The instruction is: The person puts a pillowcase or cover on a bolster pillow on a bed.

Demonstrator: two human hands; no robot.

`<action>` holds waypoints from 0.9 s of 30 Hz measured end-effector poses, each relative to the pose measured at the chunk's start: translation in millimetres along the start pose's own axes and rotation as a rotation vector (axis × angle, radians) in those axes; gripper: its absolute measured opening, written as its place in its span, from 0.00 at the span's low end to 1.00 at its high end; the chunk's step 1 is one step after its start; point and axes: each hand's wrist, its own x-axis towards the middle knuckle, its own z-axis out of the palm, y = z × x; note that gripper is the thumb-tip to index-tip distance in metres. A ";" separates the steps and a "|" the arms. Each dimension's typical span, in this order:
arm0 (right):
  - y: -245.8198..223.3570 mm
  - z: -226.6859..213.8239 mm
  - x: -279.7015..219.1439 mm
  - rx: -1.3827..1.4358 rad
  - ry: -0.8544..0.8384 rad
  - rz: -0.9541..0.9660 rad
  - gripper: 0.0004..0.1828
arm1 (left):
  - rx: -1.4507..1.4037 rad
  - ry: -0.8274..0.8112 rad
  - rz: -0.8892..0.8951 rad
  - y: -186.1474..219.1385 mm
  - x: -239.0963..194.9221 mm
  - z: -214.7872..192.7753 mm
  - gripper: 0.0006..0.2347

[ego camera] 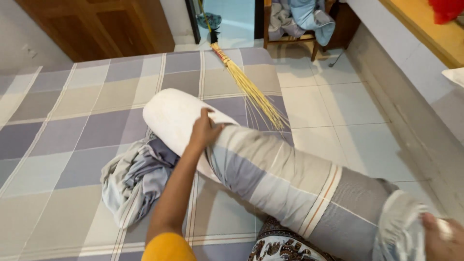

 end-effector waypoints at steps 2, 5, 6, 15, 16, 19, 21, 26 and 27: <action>12.9 25.4 -18.3 -0.051 0.014 0.039 0.26 | -0.053 0.060 0.029 -1.6 -25.8 19.5 0.27; 34.1 46.6 -14.8 -0.153 0.074 0.071 0.25 | -0.169 0.150 -0.018 25.9 -66.6 22.9 0.27; 42.6 52.0 -12.2 -0.228 0.113 0.084 0.23 | -0.225 0.175 -0.096 38.9 -83.5 17.8 0.28; -5.4 38.0 -19.7 -0.127 0.195 0.039 0.23 | -0.467 0.528 -0.165 21.6 -195.9 106.7 0.26; -2.8 38.8 -20.3 -0.130 0.195 0.043 0.23 | -0.468 0.523 -0.166 19.7 -197.9 110.9 0.26; -7.3 38.4 -22.9 -0.133 0.221 0.010 0.22 | -0.529 0.468 -0.307 14.6 -200.6 121.5 0.26; -25.9 34.0 -24.9 -0.098 0.204 0.052 0.22 | -0.669 0.410 -0.334 11.8 -198.7 127.5 0.25; -16.7 37.7 -30.8 -0.037 0.187 0.085 0.21 | -0.660 0.398 -0.302 7.2 -182.3 133.9 0.24; -16.2 38.2 -31.2 -0.011 0.187 0.081 0.21 | -0.645 0.396 -0.311 6.8 -179.5 135.1 0.23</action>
